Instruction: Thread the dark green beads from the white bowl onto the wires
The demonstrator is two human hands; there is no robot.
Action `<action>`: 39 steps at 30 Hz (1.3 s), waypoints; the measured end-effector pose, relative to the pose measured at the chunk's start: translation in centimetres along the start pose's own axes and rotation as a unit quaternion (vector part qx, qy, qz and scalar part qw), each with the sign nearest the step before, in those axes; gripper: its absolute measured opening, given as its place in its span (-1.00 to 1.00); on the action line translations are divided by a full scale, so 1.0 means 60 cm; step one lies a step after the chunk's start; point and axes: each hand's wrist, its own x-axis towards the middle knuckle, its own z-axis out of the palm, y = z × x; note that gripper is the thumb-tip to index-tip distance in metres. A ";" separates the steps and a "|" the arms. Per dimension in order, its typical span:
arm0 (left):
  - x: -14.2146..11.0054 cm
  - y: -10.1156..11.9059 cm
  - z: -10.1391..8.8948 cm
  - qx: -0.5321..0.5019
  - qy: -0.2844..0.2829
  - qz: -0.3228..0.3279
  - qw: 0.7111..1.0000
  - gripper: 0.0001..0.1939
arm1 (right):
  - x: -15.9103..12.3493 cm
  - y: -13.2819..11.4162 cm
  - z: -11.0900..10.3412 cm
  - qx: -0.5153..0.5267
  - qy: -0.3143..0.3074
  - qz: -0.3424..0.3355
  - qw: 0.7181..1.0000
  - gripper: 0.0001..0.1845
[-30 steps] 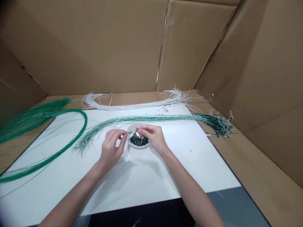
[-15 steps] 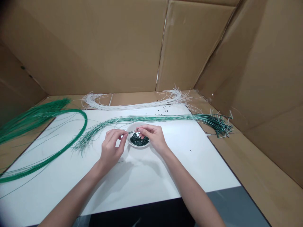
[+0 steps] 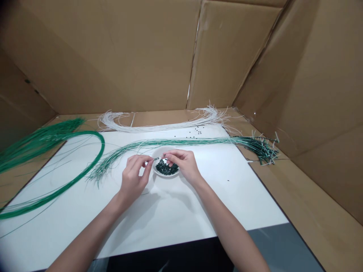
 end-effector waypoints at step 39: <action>-0.003 0.001 0.003 -0.013 0.000 -0.005 1.000 -0.91 | -0.002 -0.003 -0.001 0.010 -0.007 0.001 1.000 -0.91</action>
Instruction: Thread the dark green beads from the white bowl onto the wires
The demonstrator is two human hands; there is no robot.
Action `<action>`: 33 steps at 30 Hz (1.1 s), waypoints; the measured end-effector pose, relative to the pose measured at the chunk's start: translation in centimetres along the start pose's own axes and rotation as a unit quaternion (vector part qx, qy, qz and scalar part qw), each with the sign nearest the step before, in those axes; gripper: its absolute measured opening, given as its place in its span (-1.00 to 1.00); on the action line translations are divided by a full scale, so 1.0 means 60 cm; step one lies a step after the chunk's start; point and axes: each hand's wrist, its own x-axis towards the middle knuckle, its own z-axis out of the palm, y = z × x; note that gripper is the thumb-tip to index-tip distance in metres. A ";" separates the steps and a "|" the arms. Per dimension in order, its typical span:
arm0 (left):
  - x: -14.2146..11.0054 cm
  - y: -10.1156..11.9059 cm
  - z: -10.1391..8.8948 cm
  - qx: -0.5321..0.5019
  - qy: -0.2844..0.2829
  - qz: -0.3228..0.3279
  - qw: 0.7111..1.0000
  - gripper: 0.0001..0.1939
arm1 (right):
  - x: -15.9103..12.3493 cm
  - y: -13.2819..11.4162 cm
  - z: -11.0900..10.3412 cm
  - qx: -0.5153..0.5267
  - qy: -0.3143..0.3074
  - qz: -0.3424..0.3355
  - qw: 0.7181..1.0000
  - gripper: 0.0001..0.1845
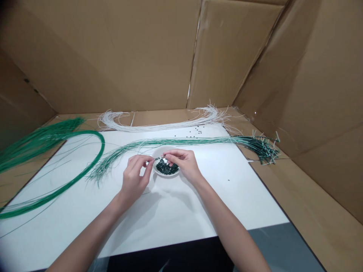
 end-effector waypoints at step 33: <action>-0.001 -0.003 0.003 0.028 -0.012 0.016 0.999 -0.92 | -0.007 -0.010 0.006 -0.033 -0.019 -0.031 0.999 -0.90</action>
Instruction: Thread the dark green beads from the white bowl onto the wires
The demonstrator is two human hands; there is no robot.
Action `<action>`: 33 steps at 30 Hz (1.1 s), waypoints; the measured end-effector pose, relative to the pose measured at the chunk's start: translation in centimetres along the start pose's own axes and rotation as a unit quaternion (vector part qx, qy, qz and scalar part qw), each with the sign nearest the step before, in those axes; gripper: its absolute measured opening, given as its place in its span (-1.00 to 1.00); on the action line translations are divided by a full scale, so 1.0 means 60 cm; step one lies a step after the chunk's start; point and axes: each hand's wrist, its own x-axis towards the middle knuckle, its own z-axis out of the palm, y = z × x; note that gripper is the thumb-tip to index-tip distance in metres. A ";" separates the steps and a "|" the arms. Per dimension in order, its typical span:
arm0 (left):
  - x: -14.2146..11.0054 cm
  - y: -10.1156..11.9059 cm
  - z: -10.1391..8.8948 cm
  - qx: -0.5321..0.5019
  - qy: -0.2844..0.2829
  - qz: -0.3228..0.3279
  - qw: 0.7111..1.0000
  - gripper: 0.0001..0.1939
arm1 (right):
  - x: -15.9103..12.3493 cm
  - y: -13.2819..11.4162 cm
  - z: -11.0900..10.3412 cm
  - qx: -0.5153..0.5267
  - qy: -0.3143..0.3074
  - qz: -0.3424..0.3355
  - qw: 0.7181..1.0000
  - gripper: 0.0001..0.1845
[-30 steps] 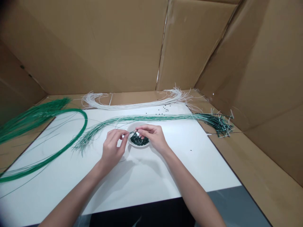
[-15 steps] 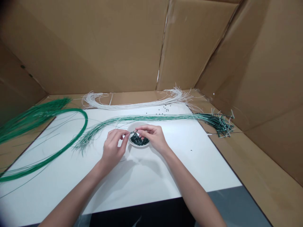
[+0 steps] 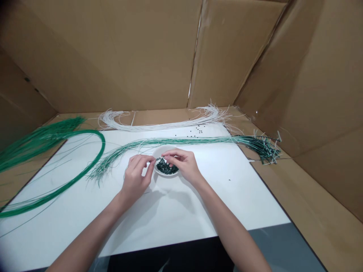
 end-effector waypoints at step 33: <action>0.000 0.000 0.000 0.002 -0.013 -0.008 1.000 -0.92 | -0.001 0.002 -0.001 -0.048 -0.002 -0.019 0.999 -0.86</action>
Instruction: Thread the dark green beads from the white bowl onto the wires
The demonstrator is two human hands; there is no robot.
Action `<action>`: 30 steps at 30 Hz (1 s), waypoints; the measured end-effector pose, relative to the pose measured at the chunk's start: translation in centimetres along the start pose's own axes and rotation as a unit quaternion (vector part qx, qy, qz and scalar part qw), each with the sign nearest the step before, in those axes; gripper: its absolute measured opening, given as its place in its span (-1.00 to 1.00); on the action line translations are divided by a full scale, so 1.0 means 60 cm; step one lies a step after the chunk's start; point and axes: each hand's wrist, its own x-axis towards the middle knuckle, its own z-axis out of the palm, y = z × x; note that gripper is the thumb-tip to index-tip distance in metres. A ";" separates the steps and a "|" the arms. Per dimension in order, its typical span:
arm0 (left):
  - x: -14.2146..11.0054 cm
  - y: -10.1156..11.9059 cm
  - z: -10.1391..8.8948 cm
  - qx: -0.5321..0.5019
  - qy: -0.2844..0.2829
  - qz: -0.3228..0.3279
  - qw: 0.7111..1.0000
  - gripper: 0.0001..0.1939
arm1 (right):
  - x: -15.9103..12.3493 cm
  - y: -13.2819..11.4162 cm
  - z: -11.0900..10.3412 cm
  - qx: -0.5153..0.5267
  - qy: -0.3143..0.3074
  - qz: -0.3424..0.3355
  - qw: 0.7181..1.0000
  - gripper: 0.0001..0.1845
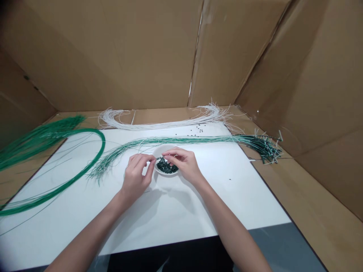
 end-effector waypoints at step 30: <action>0.004 -0.008 -0.002 -0.083 0.001 -0.033 0.996 -0.87 | -0.001 0.008 -0.005 -0.145 0.006 -0.069 0.987 -0.87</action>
